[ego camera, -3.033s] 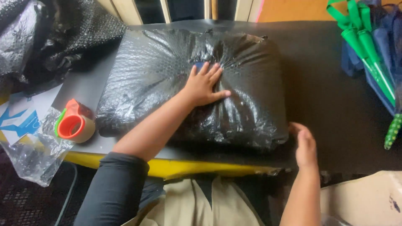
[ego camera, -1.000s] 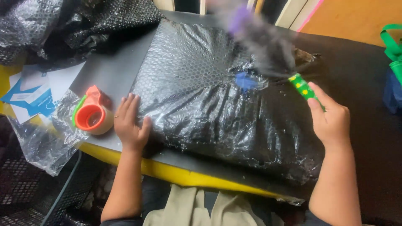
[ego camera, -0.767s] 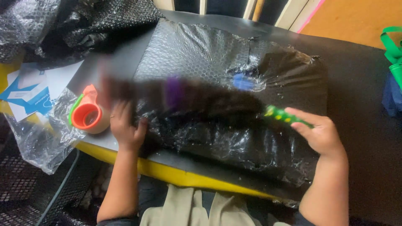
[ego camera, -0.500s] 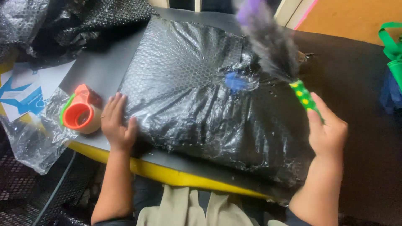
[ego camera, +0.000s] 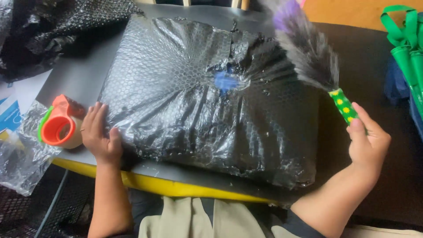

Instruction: The person secures a large black bubble-wrapped package on a table using clear packing tape. They apply multiple strips of tape to seal the edges and smooth the surface. Finally, they use a feather duster to wipe the top of the package.

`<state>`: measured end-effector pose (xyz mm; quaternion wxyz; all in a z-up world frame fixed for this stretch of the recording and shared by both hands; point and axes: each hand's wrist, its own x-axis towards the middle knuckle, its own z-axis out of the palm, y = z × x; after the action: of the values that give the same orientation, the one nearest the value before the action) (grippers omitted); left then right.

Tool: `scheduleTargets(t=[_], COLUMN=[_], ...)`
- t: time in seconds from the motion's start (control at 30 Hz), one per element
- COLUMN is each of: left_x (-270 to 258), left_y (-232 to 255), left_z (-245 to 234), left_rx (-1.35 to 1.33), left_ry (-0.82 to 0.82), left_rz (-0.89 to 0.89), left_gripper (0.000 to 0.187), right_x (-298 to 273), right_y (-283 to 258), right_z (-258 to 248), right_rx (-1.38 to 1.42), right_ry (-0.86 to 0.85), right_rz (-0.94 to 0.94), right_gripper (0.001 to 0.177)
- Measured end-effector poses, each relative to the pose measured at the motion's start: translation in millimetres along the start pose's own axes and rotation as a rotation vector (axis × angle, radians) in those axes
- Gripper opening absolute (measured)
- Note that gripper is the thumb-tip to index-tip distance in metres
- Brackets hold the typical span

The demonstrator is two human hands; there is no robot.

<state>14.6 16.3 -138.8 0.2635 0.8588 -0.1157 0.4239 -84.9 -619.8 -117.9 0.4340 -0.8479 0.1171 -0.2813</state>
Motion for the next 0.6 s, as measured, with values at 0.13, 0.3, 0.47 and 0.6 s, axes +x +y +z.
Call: scheduleTargets(t=[0.13,0.3,0.47,0.6], left_x=[-1.4,-0.6,-1.4,-2.7], left_y=[1.0,3.0,2.1,-2.5], left_z=[0.2,-1.1,0.3,1.7], left_rx=[0.002,0.007,-0.001,0.001], left_ry=[0.015,0.007,0.014,0.024], left_rz=[-0.001,0.005,0.025,0.035], left_gripper=[0.068,0.068,0.071,0.07], right_x=[-7.9,-2.0,4.6,1.5], right_y=[49.8,35.4,8.6,56.7], right_z=[-26.0,-27.0,3.7,-6.5], right_rx=[0.316,0.104,0.141,0.557], right_ry=[-0.198,-0.369,-0.046,-0.261], right_rz=[0.119,0.178,0.093,0.137], right_gripper=[0.053,0.033,0.05,0.05])
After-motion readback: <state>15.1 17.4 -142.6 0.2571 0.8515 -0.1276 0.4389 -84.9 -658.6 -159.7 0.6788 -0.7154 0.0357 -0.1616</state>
